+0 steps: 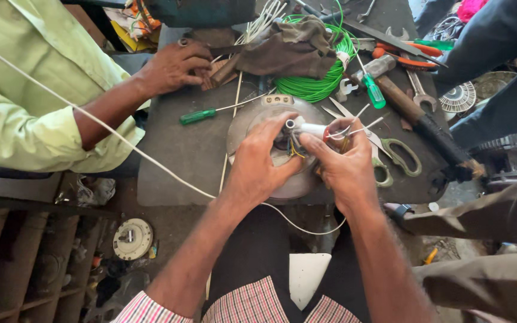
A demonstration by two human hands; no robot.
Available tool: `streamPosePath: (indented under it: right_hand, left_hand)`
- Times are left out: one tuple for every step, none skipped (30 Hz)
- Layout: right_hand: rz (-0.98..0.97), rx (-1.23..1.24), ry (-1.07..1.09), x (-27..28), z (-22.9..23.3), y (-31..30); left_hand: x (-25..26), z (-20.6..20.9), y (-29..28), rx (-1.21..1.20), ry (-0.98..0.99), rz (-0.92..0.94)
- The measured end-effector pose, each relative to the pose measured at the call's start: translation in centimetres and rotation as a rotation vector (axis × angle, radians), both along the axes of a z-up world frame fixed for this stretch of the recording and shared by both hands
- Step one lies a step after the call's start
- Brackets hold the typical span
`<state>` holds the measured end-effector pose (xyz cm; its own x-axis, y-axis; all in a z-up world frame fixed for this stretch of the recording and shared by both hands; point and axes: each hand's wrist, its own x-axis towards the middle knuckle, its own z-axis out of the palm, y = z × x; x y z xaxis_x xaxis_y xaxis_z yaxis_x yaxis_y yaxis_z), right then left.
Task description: The person uses a screwdriver to tighten screws on a small white electrical component, then places it onto a larger circular metal device on the table. They continue to adjust and secure the component with the screwdriver while another person assists by holding a wire.
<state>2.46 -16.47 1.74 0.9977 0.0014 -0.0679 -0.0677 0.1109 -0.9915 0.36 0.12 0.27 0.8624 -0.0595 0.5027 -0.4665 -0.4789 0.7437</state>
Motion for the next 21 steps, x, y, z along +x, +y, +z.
streamPosePath:
  right_hand:
    - [-0.002,0.002,0.008,-0.1,0.0,0.0]
    - [-0.005,0.003,0.016,-0.2,-0.1,0.0]
    - [0.001,-0.030,-0.001,-0.2,-0.2,-0.1]
    - [0.008,-0.063,-0.018,-0.3,-0.3,-0.3]
    - [0.015,-0.097,-0.035,-0.4,-0.5,-0.5]
    - [0.010,-0.084,-0.030,-0.4,-0.6,-0.7]
    - [0.009,-0.067,-0.021,-0.5,-0.7,-0.7]
    - [0.008,-0.051,-0.012,-0.5,-0.8,-0.7]
    - [0.018,-0.050,-0.008,-0.5,-0.8,-0.9]
    - [0.028,-0.050,-0.005,-0.4,-0.8,-1.1]
    - [0.039,-0.048,-0.002,-0.3,-0.8,-1.2]
    - [0.081,-0.067,-0.009,-0.2,-0.7,-1.4]
    - [0.123,-0.086,-0.016,-0.1,-0.6,-1.6]
    - [0.166,-0.105,-0.023,0.2,-0.5,-1.8]
    - [0.185,-0.125,-0.011,0.3,-0.4,-2.0]
    - [0.205,-0.146,0.002,0.5,-0.4,-2.3]
    - [0.227,-0.164,0.015,0.6,-0.4,-2.5]
    - [0.260,-0.204,-0.002,0.8,-0.4,-2.7]
    - [0.293,-0.244,-0.018,1.0,-0.4,-2.9]
    - [0.325,-0.285,-0.034,1.1,-0.4,-3.1]
    - [0.341,-0.264,-0.070,1.3,-0.5,-3.2]
  left_hand:
    - [0.0,0.0,0.0,-0.008,0.006,0.001]
    - [0.0,0.1,0.0,-0.016,0.012,0.001]
    - [-0.1,0.1,0.0,-0.012,0.004,-0.002]
    - [-0.1,0.1,0.1,-0.008,-0.004,-0.005]
    - [-0.1,0.1,0.1,-0.004,-0.012,-0.008]
    - [0.0,0.1,0.0,-0.020,-0.011,-0.013]
    - [-0.1,0.1,0.1,-0.032,-0.005,-0.015]
    - [-0.1,0.1,0.2,-0.045,0.000,-0.016]
    - [-0.1,0.1,0.2,-0.038,0.000,-0.023]
    - [0.0,0.1,0.2,-0.031,-0.001,-0.031]
    - [0.0,0.1,0.3,-0.024,-0.002,-0.038]
    - [0.1,0.2,0.4,-0.020,-0.004,-0.043]
    - [0.1,0.2,0.6,-0.016,-0.006,-0.048]
    - [0.2,0.3,0.7,-0.011,-0.008,-0.054]
    - [0.2,0.3,0.8,-0.012,0.003,-0.067]
    - [0.3,0.3,1.0,-0.013,0.014,-0.080]
    - [0.3,0.3,1.1,-0.013,0.027,-0.091]
    - [0.4,0.3,1.2,-0.001,0.017,-0.100]
    - [0.5,0.3,1.3,0.009,0.007,-0.111]
    - [0.6,0.3,1.3,0.020,-0.003,-0.121]
    - [0.6,0.3,1.3,0.019,0.005,-0.130]
